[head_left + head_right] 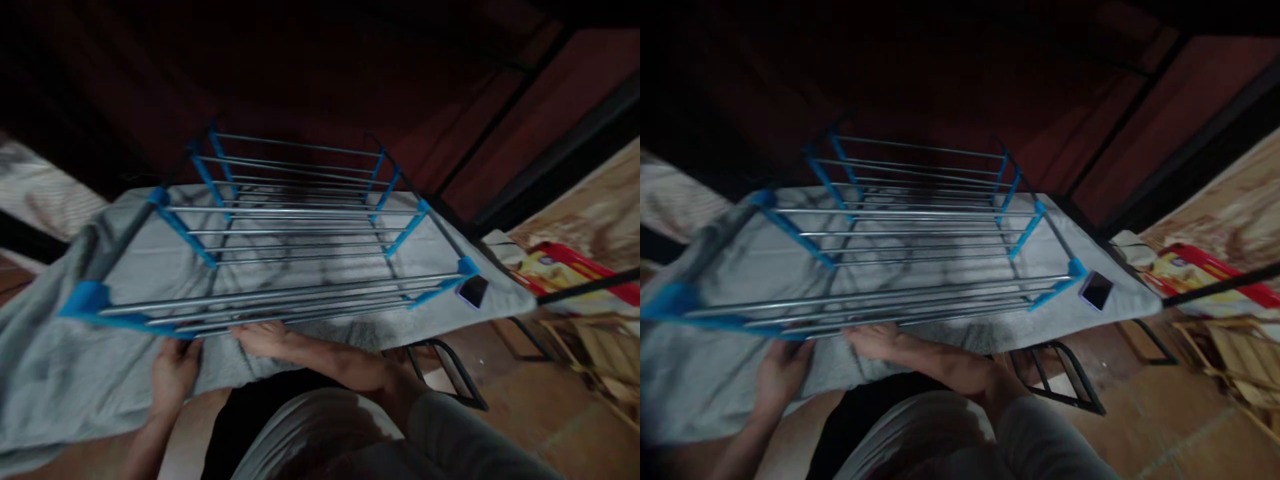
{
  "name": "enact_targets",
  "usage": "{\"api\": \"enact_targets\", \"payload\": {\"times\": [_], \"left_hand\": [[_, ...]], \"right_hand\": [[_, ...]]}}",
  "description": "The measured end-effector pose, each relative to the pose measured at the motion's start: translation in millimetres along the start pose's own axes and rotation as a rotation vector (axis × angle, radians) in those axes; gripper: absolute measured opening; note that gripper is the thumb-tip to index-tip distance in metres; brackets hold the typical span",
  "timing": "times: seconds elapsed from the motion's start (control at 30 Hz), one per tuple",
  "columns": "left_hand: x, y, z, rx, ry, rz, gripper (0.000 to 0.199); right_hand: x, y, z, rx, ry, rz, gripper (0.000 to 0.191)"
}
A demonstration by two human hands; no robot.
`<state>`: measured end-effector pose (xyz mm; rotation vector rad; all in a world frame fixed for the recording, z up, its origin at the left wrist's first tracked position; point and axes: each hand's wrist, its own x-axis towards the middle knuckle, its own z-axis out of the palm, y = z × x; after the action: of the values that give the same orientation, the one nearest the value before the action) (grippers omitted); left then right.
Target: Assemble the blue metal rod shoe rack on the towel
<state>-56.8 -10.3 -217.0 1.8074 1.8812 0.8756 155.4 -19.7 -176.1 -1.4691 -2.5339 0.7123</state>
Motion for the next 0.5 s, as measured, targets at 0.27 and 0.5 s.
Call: {"api": "enact_targets", "payload": {"times": [0.27, 0.5], "left_hand": [[-3.6, -2.1, 5.8, -0.095, 0.039, 0.046, 0.031], [-5.5, -0.6, 7.0, -0.123, 0.049, 0.001, 0.028]], "right_hand": [[-4.7, -8.9, 1.1, -0.068, -0.041, 0.071, 0.041], [-0.8, -7.0, 5.6, -0.085, -0.045, 0.095, 0.040]]}}
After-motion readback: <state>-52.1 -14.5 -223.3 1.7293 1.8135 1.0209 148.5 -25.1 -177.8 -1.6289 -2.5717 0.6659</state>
